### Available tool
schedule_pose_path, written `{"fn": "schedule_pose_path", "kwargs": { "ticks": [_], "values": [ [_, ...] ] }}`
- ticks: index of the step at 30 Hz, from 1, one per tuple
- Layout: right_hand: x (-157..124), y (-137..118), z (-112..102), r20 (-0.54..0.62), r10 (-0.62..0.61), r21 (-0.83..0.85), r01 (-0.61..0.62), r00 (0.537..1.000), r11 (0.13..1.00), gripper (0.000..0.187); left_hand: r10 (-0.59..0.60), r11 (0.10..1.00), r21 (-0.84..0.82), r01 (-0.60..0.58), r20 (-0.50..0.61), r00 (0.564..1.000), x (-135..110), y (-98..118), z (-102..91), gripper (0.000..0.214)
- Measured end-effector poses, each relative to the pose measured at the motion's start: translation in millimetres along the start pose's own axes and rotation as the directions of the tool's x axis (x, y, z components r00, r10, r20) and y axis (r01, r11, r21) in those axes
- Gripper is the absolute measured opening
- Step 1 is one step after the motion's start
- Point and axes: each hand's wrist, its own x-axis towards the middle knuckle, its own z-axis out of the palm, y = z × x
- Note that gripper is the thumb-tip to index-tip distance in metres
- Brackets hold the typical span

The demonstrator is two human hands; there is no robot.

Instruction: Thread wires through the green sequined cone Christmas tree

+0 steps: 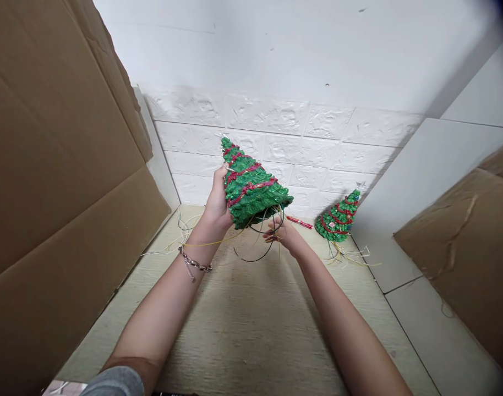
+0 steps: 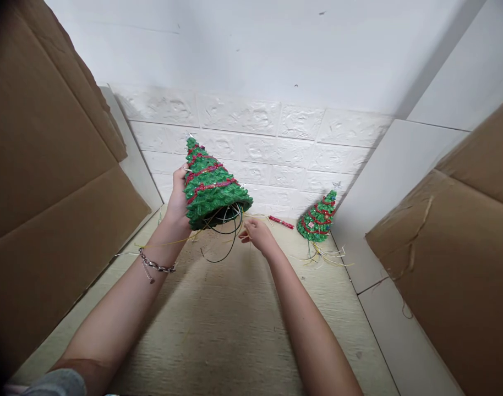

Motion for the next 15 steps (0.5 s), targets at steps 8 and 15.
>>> {"fn": "schedule_pose_path", "kwargs": {
  "ticks": [8, 15],
  "values": [
    [2, -10, -40, -0.260, -0.049, 0.047, 0.063, 0.964, 0.997, 0.036, -0.132, 0.989, 0.088, 0.115, 0.217, 0.967, 2, -14, -15.7, 0.035],
    [-8, -26, -36, -0.311, -0.148, -0.009, 0.153, 0.939, 0.988, 0.040, -0.302, 0.943, 0.250, 0.221, 0.358, 0.884, -6, -21, -15.9, 0.047]
  ]
}}
